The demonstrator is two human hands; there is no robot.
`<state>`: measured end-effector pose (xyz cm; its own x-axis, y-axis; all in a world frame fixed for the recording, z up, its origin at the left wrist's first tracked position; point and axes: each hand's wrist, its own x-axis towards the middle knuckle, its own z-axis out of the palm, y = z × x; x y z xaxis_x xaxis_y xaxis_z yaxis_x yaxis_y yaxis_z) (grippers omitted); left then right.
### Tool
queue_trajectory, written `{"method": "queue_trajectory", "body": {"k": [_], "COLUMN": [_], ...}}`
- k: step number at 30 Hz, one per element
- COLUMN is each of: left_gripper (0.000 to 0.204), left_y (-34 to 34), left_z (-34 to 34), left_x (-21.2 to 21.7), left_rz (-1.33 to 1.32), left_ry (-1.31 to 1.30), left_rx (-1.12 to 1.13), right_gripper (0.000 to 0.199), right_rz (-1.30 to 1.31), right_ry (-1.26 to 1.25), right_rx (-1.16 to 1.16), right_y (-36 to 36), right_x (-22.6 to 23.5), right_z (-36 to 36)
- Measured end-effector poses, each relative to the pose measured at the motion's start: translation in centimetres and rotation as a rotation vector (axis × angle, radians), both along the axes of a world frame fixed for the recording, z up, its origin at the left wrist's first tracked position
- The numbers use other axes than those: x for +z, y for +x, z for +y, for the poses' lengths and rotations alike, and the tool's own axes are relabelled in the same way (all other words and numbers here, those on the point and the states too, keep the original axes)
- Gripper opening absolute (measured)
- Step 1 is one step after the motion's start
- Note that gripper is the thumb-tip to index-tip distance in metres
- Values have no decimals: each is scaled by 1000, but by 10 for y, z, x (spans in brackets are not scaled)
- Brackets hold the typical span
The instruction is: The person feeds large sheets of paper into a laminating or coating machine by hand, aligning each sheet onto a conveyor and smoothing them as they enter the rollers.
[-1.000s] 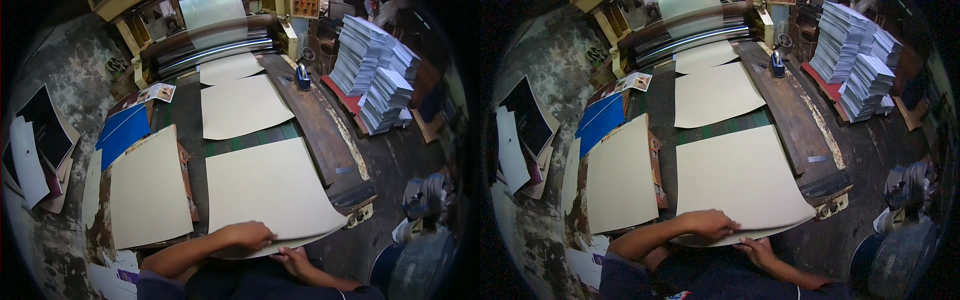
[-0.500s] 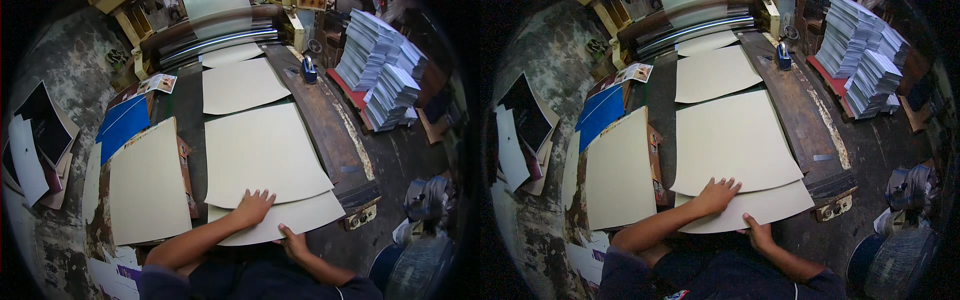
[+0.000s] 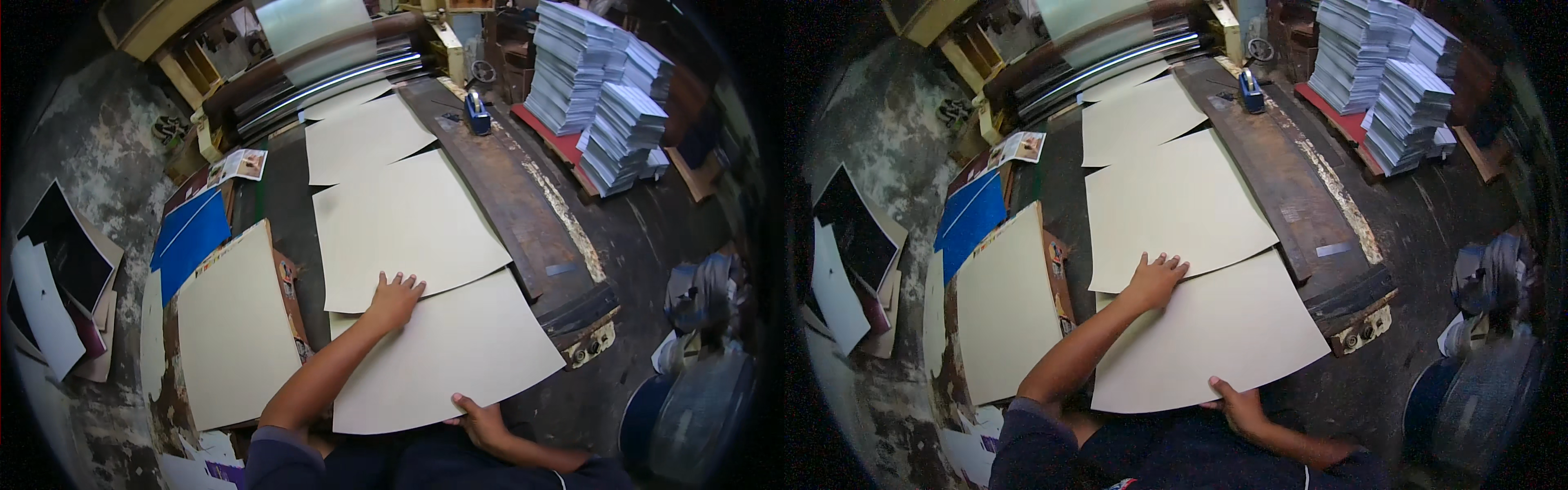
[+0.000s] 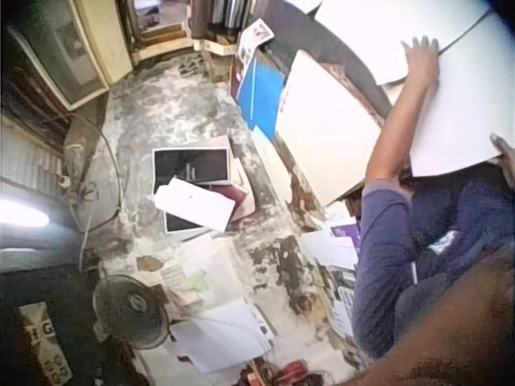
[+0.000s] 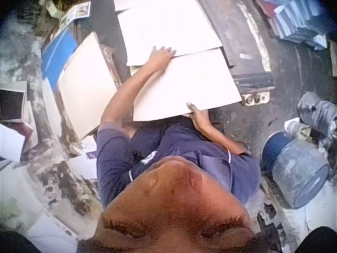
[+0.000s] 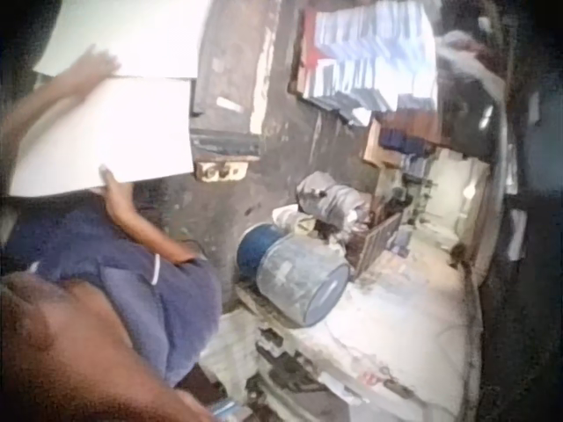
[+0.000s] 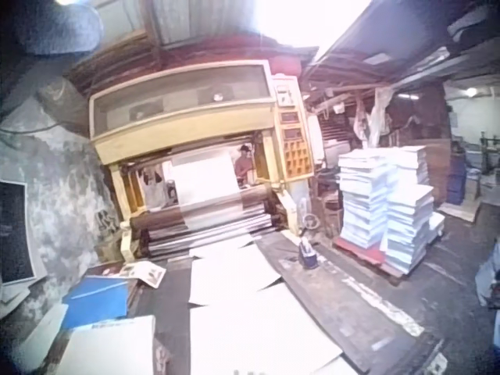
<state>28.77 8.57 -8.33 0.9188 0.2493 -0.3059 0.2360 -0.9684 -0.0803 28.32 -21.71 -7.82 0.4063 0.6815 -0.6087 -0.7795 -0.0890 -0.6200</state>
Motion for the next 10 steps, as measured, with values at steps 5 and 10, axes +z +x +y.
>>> {"method": "queue_trajectory", "body": {"k": [5,10], "left_gripper": [70,97], "left_y": [13,31], "left_z": [25,45], "left_x": [-7,-1], "left_rz": [-53,-71], "left_ry": [88,137], "left_rx": [40,289], "right_gripper": [56,56], "right_rz": [13,66], "right_ry": [18,-9], "right_rx": [34,67], "right_y": [-8,-15], "right_x": [9,25], "right_z": [-22,-45]}}
